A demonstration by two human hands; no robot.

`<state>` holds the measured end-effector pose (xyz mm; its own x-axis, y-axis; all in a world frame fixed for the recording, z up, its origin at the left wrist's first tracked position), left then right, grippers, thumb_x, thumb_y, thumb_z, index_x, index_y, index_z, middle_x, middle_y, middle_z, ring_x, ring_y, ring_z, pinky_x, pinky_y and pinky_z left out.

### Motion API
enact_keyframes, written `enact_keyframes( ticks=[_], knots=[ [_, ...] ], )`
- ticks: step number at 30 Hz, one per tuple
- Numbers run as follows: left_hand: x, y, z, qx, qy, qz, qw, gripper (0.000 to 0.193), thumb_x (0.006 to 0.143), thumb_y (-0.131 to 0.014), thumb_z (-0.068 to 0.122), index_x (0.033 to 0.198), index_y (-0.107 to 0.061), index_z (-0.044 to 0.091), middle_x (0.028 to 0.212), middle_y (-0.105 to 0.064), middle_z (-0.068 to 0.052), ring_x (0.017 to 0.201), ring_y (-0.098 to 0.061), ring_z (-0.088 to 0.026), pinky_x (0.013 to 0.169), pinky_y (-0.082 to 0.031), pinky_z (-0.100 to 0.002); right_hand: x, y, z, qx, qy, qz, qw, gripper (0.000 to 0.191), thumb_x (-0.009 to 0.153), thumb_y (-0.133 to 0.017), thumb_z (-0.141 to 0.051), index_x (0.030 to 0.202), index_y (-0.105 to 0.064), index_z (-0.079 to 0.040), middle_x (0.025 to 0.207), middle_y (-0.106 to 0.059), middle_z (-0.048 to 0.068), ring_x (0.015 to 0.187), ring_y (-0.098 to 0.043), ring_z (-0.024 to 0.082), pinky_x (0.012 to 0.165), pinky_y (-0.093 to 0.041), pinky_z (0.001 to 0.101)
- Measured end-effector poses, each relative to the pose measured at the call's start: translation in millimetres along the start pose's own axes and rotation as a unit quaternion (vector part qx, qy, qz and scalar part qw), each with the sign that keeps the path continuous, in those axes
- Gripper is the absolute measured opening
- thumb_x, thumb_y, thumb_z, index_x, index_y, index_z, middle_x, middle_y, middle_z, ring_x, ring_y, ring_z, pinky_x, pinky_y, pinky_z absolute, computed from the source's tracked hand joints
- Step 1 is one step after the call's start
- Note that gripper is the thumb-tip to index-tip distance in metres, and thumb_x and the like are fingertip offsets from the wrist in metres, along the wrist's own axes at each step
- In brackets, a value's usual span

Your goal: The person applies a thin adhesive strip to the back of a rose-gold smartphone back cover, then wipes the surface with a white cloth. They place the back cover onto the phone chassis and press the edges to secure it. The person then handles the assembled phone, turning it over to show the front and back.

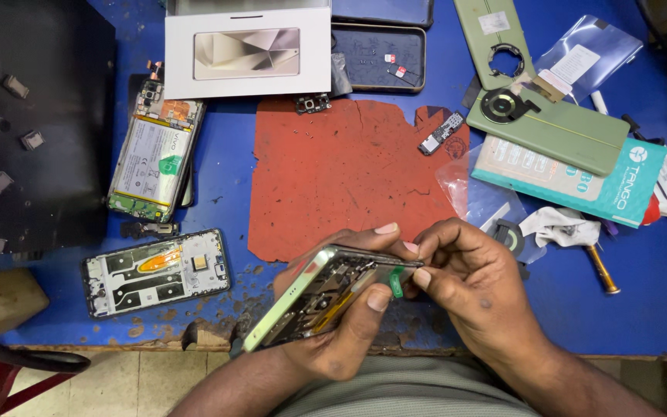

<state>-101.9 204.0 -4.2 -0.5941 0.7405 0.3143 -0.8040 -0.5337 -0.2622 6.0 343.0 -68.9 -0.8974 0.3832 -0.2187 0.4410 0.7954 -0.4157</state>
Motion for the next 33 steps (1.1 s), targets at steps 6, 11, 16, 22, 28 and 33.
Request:
enact_keyframes(
  ticks=[6, 11, 16, 22, 28, 33],
  knots=[
    [-0.6, -0.4, 0.8, 0.005, -0.013, 0.0, 1.0, 0.038, 0.113, -0.059, 0.007, 0.148, -0.05, -0.004, 0.125, -0.069, -0.021, 0.12, -0.072, -0.023, 0.105, -0.062, -0.035, 1.3, -2.2, 0.0, 0.02, -0.004, -0.003, 1.0, 0.018, 0.095, -0.071, -0.001, 0.11, -0.061, 0.002, 0.099, -0.068, 0.01, 0.091, -0.066, 0.016, 0.082, -0.056, 0.0331],
    [-5.7, -0.4, -10.4, -0.091, 0.04, -0.004, 0.995, 0.044, 0.115, -0.053, 0.006, 0.156, -0.039, -0.005, 0.133, -0.064, -0.023, 0.124, -0.067, -0.023, 0.107, -0.061, -0.039, 1.8, -1.2, -3.8, -0.01, -0.007, -0.009, 1.0, 0.019, 0.094, -0.071, -0.002, 0.111, -0.063, 0.003, 0.1, -0.07, 0.012, 0.092, -0.069, 0.018, 0.082, -0.059, 0.0342],
    [-7.7, 1.9, -9.5, -0.075, 0.023, -0.004, 0.997, 0.044, 0.115, -0.053, 0.004, 0.157, -0.04, -0.004, 0.134, -0.064, -0.024, 0.122, -0.068, -0.024, 0.104, -0.062, -0.039, 1.8, -0.3, -4.3, -0.002, -0.004, -0.002, 1.0, 0.02, 0.094, -0.072, -0.001, 0.111, -0.063, 0.005, 0.102, -0.07, 0.013, 0.093, -0.069, 0.018, 0.082, -0.059, 0.0346],
    [-6.3, 1.2, -7.8, -0.073, 0.029, -0.006, 0.997, 0.045, 0.115, -0.054, 0.004, 0.157, -0.041, -0.005, 0.132, -0.065, -0.023, 0.124, -0.067, -0.023, 0.107, -0.06, -0.037, 1.1, -0.2, -3.9, 0.003, -0.002, 0.0, 1.0, 0.018, 0.095, -0.071, 0.0, 0.111, -0.063, 0.005, 0.102, -0.07, 0.013, 0.091, -0.069, 0.018, 0.082, -0.059, 0.0338],
    [-1.5, 1.8, -0.7, -0.005, -0.006, 0.01, 1.0, 0.036, 0.112, -0.06, 0.005, 0.146, -0.05, -0.006, 0.126, -0.07, -0.021, 0.12, -0.071, -0.022, 0.104, -0.061, -0.033, 2.7, 0.0, -2.6, 0.013, -0.003, -0.002, 1.0, 0.017, 0.095, -0.071, 0.001, 0.111, -0.062, 0.004, 0.1, -0.069, 0.013, 0.091, -0.069, 0.018, 0.083, -0.059, 0.0337],
    [-1.7, 1.1, -2.3, -0.024, 0.007, 0.015, 1.0, 0.041, 0.111, -0.06, 0.007, 0.15, -0.052, -0.005, 0.126, -0.069, -0.022, 0.121, -0.071, -0.022, 0.104, -0.062, -0.034, 2.5, -0.3, -2.0, 0.014, -0.001, -0.007, 1.0, 0.017, 0.096, -0.07, 0.002, 0.111, -0.062, 0.003, 0.1, -0.069, 0.012, 0.091, -0.068, 0.017, 0.083, -0.058, 0.0336]
  ],
)
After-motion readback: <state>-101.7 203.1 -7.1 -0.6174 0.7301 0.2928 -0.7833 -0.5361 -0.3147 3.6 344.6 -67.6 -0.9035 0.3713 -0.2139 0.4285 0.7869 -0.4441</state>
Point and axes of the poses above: each hand's wrist, its own x-axis towards the middle knuckle, its own y-axis out of the back of the hand, z = x × y, the point moved 8 cm from there along x, towards the middle knuckle
